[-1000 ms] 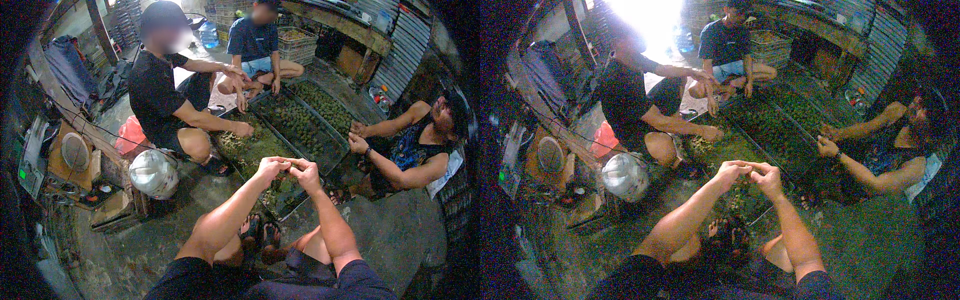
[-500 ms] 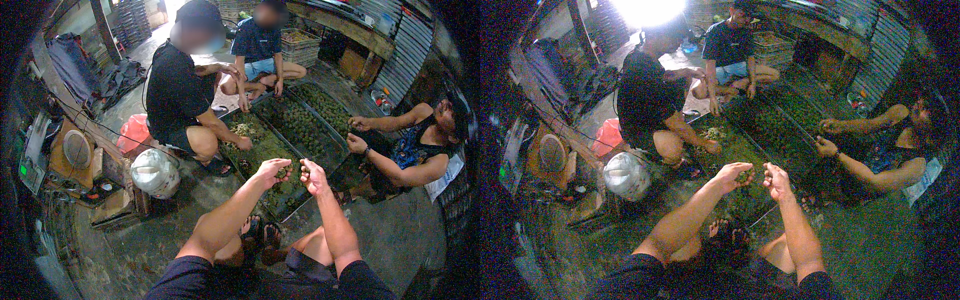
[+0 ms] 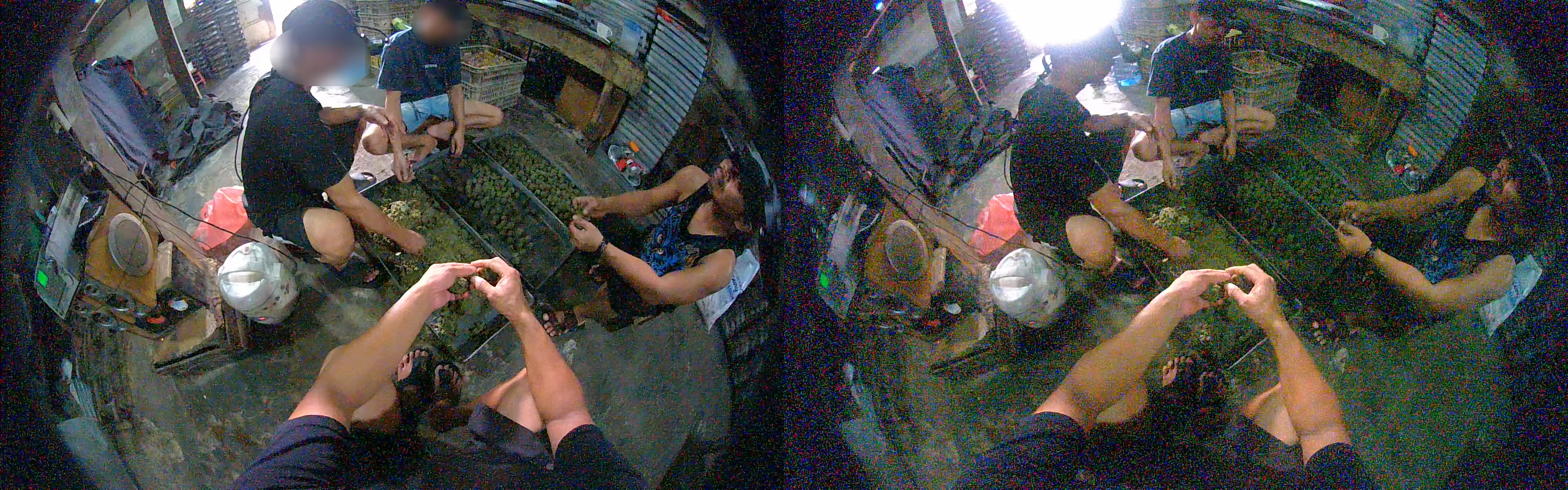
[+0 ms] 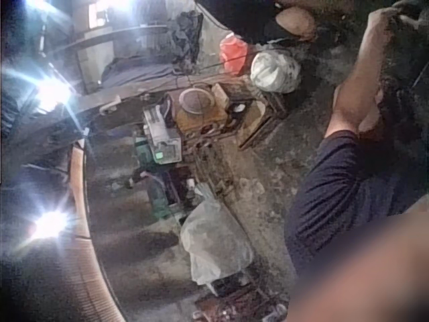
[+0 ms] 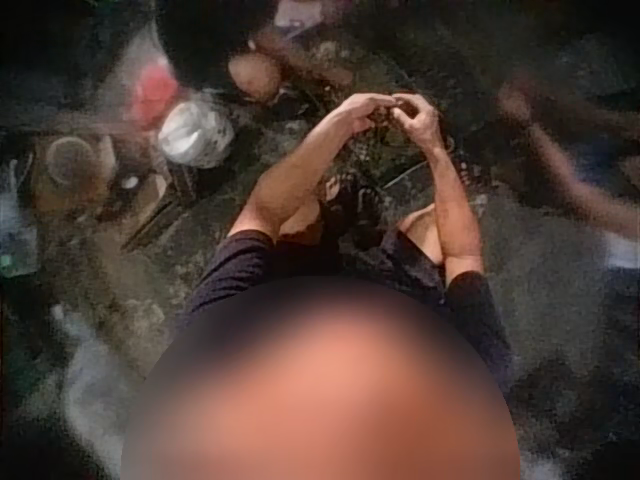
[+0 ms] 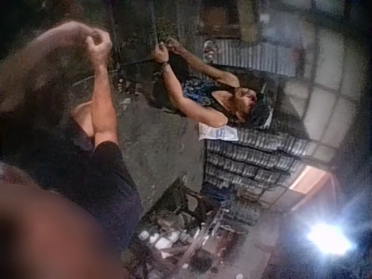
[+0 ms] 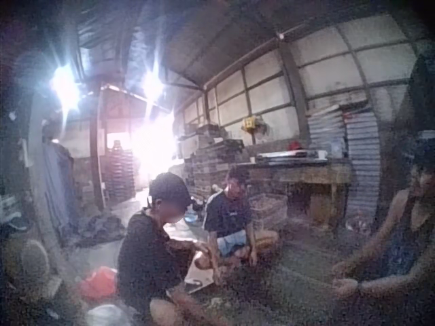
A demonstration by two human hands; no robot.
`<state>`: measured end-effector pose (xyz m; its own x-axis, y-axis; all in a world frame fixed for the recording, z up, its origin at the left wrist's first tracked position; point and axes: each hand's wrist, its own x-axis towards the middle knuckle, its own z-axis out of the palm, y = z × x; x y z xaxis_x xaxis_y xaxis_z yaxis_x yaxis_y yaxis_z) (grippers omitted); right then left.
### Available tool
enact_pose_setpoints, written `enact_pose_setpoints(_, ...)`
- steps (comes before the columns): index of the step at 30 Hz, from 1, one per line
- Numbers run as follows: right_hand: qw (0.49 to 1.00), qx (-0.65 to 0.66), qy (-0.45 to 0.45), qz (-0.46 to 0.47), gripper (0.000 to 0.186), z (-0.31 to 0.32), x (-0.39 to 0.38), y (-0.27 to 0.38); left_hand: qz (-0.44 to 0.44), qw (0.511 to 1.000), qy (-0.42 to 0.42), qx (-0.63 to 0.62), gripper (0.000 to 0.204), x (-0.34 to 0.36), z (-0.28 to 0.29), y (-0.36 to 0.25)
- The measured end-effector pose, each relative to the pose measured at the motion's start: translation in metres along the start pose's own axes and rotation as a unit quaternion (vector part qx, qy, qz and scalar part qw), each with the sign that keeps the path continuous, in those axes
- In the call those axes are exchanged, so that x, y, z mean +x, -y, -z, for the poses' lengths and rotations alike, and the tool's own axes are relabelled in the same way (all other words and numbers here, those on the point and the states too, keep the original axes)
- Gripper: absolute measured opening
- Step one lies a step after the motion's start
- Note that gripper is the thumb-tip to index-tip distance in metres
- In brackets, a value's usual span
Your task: The person sits on the floor and repeatedly scoops green dough from a tray, rolls it into small balls, and places them into a second tray. The person works alongside several others performing the same task.
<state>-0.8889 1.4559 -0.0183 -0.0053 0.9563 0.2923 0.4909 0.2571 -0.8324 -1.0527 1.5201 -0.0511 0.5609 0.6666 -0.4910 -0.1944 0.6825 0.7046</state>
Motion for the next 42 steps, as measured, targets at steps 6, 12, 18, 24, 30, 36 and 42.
enact_pose_setpoints(6,0.997,-0.071,-0.021,0.033,0.022,0.001,0.002,-0.001,-0.011,1.000,0.007,0.024,0.023,-0.003,-0.004,-0.004)
enact_pose_setpoints(12,0.965,0.179,-0.092,-0.165,0.015,-0.005,0.002,-0.020,-0.010,0.999,0.032,-0.009,0.025,-0.006,-0.009,-0.006)
enact_pose_setpoints(18,0.784,0.474,-0.107,-0.387,0.018,0.015,0.003,-0.062,-0.013,0.999,-0.005,-0.037,0.025,-0.009,-0.016,-0.005)
enact_pose_setpoints(24,0.881,0.349,-0.066,-0.312,0.018,0.010,-0.004,-0.056,-0.011,1.000,-0.016,-0.006,0.024,-0.003,-0.009,-0.002)
enact_pose_setpoints(30,0.960,0.150,-0.016,-0.236,0.019,-0.005,-0.005,-0.029,-0.009,0.999,-0.041,0.000,0.021,-0.005,-0.008,0.006)
enact_pose_setpoints(36,0.970,0.064,-0.087,-0.218,0.017,-0.001,-0.003,-0.081,-0.007,1.000,-0.022,-0.010,0.020,-0.010,-0.014,-0.002)
enact_pose_setpoints(42,0.935,0.130,-0.179,-0.277,0.068,0.000,0.004,-0.044,-0.024,0.996,-0.072,-0.047,0.016,-0.010,-0.016,0.000)
